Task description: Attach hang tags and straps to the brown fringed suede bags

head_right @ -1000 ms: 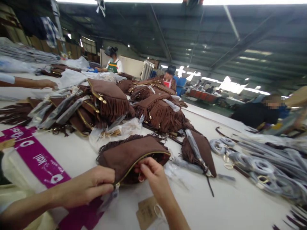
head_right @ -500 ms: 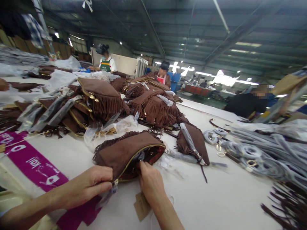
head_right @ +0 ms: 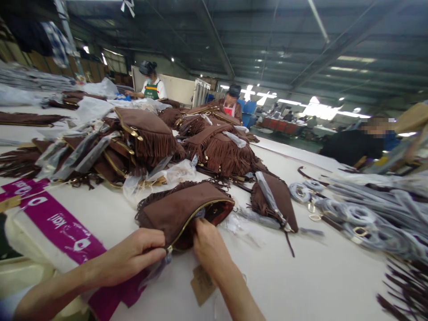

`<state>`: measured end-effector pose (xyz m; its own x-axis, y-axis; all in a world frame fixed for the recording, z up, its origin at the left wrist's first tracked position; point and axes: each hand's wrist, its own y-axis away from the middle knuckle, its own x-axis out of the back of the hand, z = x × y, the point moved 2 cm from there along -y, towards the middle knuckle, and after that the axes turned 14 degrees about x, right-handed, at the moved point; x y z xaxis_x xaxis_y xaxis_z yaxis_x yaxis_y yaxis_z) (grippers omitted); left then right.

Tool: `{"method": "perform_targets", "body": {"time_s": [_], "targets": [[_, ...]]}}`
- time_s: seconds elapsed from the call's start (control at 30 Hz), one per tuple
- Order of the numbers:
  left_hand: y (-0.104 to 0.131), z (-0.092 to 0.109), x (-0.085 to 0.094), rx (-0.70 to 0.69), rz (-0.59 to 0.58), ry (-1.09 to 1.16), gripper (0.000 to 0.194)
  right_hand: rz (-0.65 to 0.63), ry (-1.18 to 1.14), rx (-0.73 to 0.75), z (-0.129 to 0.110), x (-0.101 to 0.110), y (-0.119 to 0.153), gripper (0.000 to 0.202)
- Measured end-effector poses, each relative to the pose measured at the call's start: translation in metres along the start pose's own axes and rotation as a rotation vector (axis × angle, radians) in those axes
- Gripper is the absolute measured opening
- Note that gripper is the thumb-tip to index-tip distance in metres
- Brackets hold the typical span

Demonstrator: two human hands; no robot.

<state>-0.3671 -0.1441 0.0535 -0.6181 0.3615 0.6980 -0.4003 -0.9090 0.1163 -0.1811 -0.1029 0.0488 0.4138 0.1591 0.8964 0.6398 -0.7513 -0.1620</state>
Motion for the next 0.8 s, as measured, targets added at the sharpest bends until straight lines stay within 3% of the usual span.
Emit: {"method": "perform_targets", "body": {"time_s": [0.2, 0.37, 0.5, 0.7, 0.8], "targets": [[0.001, -0.003, -0.003, 0.031, 0.026, 0.064, 0.029, 0.125, -0.425, -0.019, -0.014, 0.004, 0.043, 0.024], [0.000, -0.001, -0.003, 0.043, 0.026, 0.073, 0.030, 0.212, -0.447, -0.113, -0.045, -0.030, 0.056, 0.016], [0.000, 0.000, -0.005, 0.085, 0.023, 0.098, 0.039, 0.372, -0.283, -0.120, -0.067, -0.059, 0.051, 0.047], [0.001, -0.005, -0.003, 0.061, 0.027, 0.087, 0.036, 0.545, -0.060, -0.099, -0.068, -0.062, 0.033, 0.027], [0.001, -0.006, 0.002, 0.043, 0.033, 0.036, 0.034, 0.527, 0.038, -0.073, -0.063, -0.056, 0.028, 0.029]]}}
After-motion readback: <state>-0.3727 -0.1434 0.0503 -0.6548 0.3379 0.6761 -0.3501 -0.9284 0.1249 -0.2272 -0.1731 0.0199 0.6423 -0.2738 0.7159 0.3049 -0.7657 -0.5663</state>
